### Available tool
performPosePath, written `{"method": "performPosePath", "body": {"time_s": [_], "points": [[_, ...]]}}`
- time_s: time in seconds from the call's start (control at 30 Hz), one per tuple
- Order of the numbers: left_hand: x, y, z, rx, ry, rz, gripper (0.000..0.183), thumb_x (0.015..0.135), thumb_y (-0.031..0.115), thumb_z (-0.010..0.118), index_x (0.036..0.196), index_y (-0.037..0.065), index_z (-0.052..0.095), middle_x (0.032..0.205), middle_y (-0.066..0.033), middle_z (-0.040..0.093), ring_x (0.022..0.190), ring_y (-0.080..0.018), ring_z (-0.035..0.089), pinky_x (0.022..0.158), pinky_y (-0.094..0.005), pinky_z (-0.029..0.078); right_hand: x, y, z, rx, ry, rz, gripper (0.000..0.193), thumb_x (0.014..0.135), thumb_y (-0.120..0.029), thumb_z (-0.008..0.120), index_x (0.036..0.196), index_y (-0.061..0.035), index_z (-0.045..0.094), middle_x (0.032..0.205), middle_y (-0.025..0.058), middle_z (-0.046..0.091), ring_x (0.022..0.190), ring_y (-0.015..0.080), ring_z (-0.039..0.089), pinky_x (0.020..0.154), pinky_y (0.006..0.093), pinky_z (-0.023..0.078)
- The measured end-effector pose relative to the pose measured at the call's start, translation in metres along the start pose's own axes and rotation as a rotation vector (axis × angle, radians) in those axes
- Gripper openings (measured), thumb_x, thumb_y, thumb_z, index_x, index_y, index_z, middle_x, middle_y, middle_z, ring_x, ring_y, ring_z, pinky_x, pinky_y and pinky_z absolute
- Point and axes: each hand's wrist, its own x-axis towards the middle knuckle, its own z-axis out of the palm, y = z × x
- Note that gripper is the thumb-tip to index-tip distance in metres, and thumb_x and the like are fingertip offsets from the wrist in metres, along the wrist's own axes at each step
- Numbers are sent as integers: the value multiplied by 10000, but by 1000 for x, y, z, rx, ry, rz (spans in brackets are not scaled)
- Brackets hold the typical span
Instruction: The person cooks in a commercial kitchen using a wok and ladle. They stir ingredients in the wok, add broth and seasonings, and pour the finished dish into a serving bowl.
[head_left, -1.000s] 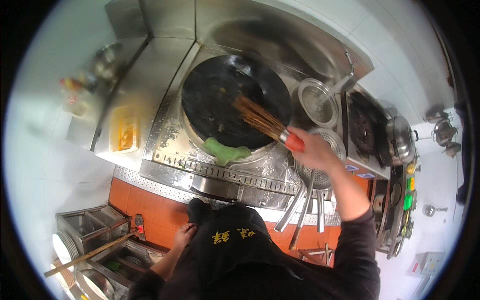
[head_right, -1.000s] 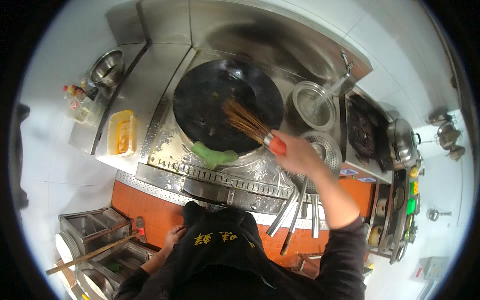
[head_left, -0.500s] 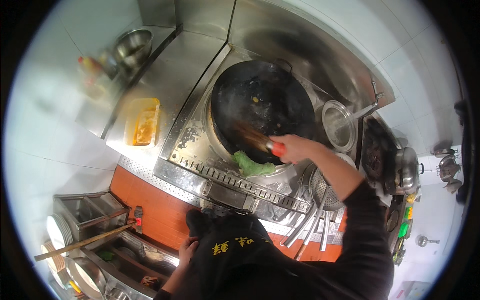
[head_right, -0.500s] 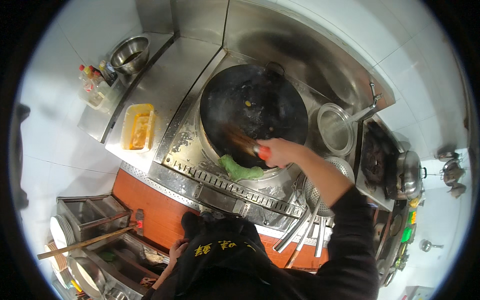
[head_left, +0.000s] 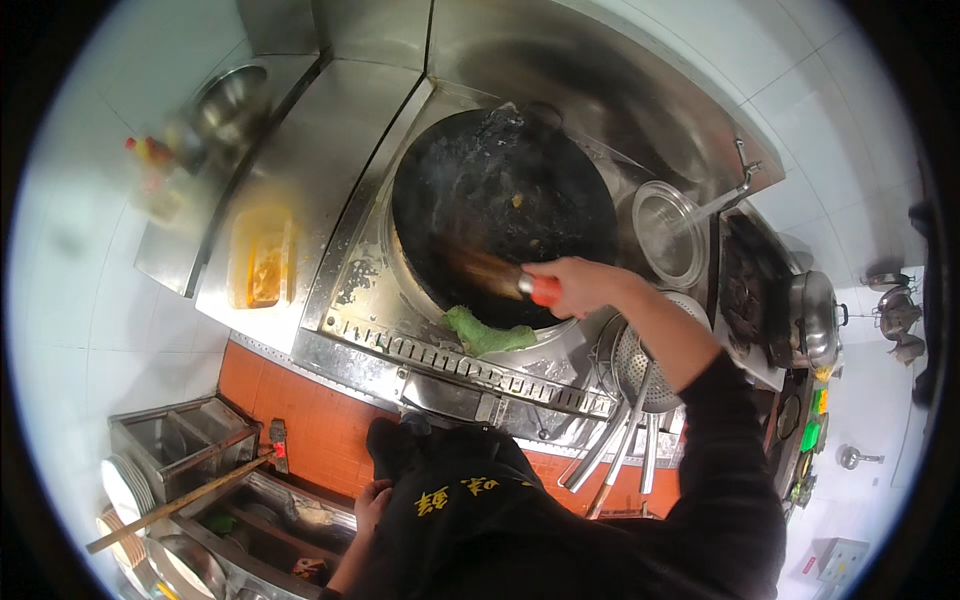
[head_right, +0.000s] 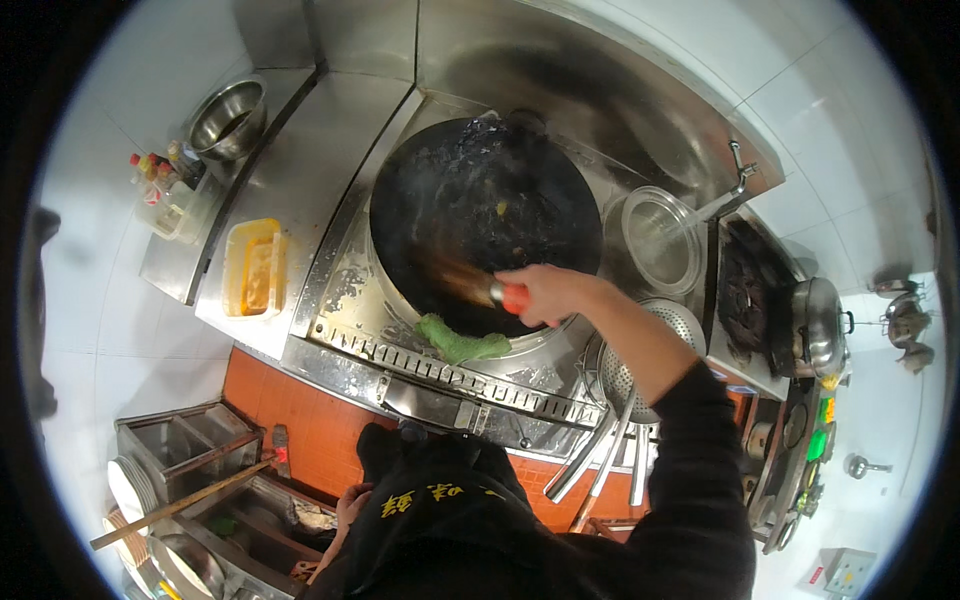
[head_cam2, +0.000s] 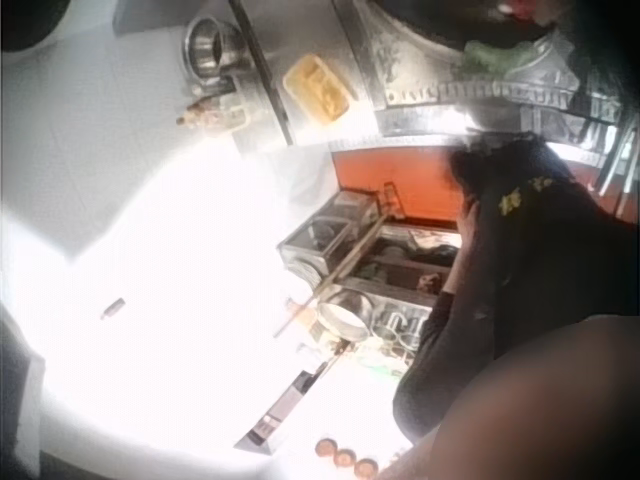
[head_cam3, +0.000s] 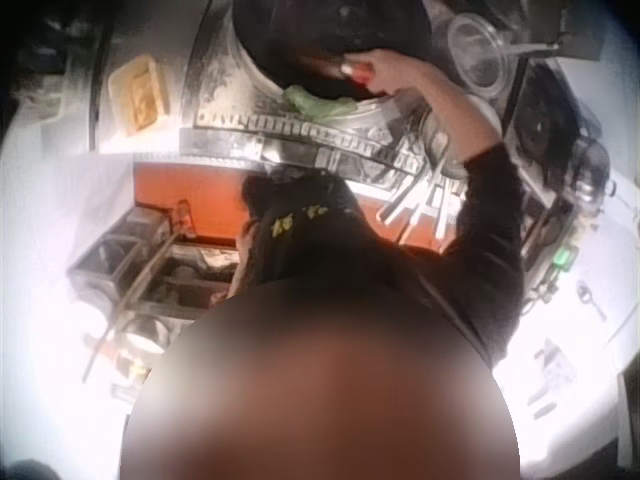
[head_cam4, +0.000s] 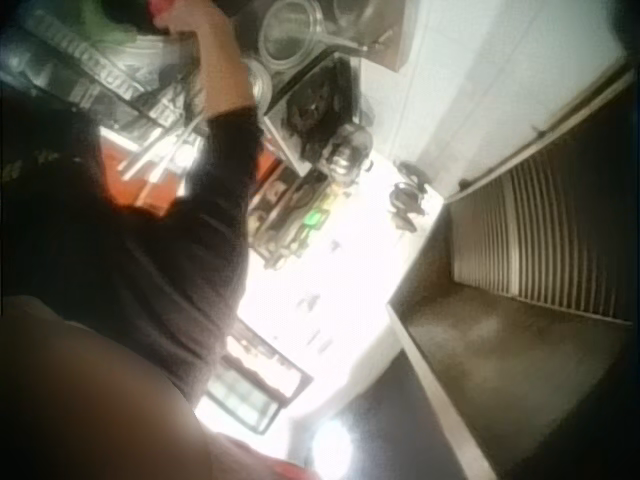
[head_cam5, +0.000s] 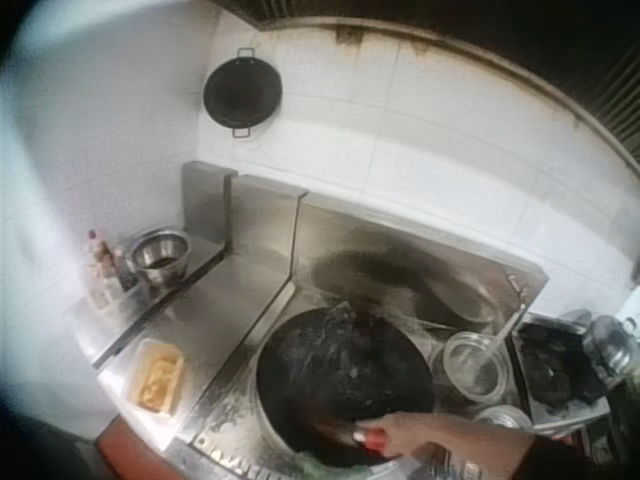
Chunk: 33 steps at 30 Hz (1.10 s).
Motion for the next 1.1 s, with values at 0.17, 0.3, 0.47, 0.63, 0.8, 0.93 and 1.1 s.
{"method": "performPosePath", "body": {"time_s": [0.17, 0.3, 0.47, 0.63, 0.8, 0.93, 1.1], "points": [[-11, 4, 1, -6, 50, -37, 287, 883, 132, 620, 1118, -30, 653, 1019, -117, 699, 950, -157, 642, 857, -281, 492, -18, -10, -44, -167, -136, 82, 880, 683, -109, 686, 1503, -176, 375, 860, 141, 685, 552, 207, 628, 601, 319, 533], [-8, 4, 2, -99, -6, -19, 288, 883, 123, 624, 1123, -34, 648, 1030, -120, 697, 958, -160, 643, 865, -284, 491, 56, -20, 0, 62, 307, -93, 882, 692, -131, 687, 1509, -177, 359, 819, 158, 688, 561, 218, 649, 603, 338, 536], [0, 3, 0, 79, 5, 7, 297, 896, 118, 622, 1142, -46, 631, 1038, -113, 692, 952, -155, 637, 864, -282, 491, -16, 6, -10, 94, -130, -20, 912, 672, -52, 678, 1514, -215, 367, 855, 100, 660, 520, 183, 607, 518, 311, 502], [-7, 3, -1, -36, 7, -46, 291, 894, 120, 625, 1139, -36, 640, 1031, -113, 694, 966, -168, 641, 871, -284, 489, 11, -5, -40, -49, -73, 45, 902, 671, -72, 688, 1502, -254, 388, 857, 114, 662, 525, 176, 610, 461, 319, 484], [-1, 1, -1, 12, -11, 8, 267, 895, 109, 614, 1122, -28, 651, 1001, -119, 698, 936, -172, 649, 851, -291, 498, 45, -9, 15, 230, 194, -110, 902, 718, -88, 674, 1535, -192, 307, 755, 104, 631, 513, 158, 596, 489, 290, 472], [-4, -6, -4, 63, 30, 10, 270, 898, 100, 606, 1126, -39, 641, 1003, -119, 698, 927, -171, 651, 850, -297, 501, -27, 14, -19, 74, -154, -2, 933, 668, -52, 681, 1522, -218, 346, 908, 131, 639, 534, 192, 609, 501, 312, 498], [-5, -1, -1, -114, -19, -29, 281, 892, 96, 606, 1136, -43, 631, 1018, -116, 694, 944, -176, 647, 866, -292, 496, 38, -24, -10, -45, 249, -9, 906, 667, -147, 709, 1506, -194, 369, 778, 132, 665, 538, 207, 623, 548, 343, 523]]}}
